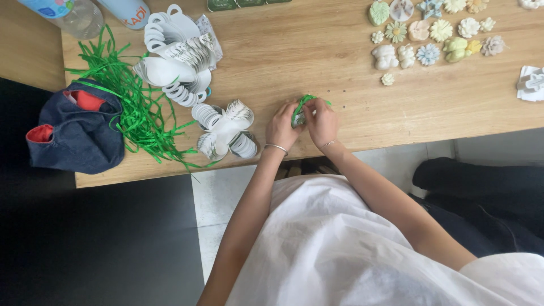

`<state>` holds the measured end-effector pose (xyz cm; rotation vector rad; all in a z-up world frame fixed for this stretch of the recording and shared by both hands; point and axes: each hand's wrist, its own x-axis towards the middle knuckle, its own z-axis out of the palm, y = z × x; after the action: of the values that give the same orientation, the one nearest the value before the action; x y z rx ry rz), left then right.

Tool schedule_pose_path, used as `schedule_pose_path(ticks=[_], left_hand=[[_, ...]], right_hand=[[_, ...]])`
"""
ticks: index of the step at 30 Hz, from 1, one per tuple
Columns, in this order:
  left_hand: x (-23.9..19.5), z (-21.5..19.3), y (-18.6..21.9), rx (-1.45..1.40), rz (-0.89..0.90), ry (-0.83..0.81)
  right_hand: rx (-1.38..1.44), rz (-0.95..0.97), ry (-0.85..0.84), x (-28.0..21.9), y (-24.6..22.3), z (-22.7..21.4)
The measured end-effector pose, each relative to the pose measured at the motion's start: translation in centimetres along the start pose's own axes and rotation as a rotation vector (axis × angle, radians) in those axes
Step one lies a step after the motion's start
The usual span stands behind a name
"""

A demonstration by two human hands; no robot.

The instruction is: Assembling decorative boxes and packaging handmade candles inside them with instruction slips and ribbons.

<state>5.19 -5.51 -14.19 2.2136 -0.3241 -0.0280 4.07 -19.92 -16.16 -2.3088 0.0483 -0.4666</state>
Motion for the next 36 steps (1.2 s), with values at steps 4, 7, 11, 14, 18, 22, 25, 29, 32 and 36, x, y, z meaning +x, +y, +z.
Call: schedule_pose_path(ticks=[4,7,11,14,18,22,25,29,32,36], left_hand=[[0.0,1.2,-1.2,0.045,-0.014,0.007],[-0.1,1.2,-1.7,0.085,0.007,0.029],[0.0,1.3,-2.1,0.091,0.031,0.019],[0.0,1.1,-2.0,0.101,0.038,-0.004],[0.1,1.2,-1.9,0.098,0.034,-0.026],[-0.1,1.1,-1.9,0.109,0.039,-0.026],[-0.3,0.8,-1.6,0.12,0.036,-0.037],[-0.3,-1.4,1.4,-0.026,0.048,-0.01],[-0.8,-3.9,5.0,-0.237,0.115,0.098],[-1.5,-7.7,10.2,-0.503,0.227,0.182]], right_hand=[[-0.187,-0.099,-0.001,0.0,1.0,1.7],[-0.405,0.006,-0.202,0.3,1.4,2.5],[-0.287,-0.068,-0.128,-0.7,1.6,2.0],[-0.195,-0.085,-0.059,-1.5,1.9,1.4],[-0.132,-0.093,0.041,-1.2,1.2,0.6],[0.0,-0.011,0.057,0.9,-1.2,-2.2],[0.596,0.28,0.042,3.5,-2.8,-5.4],[0.86,0.165,0.048,6.0,-5.5,-10.9],[0.922,0.156,-0.054,6.3,-7.0,-13.6],[0.869,0.194,-0.33,5.7,-8.0,-14.5]])
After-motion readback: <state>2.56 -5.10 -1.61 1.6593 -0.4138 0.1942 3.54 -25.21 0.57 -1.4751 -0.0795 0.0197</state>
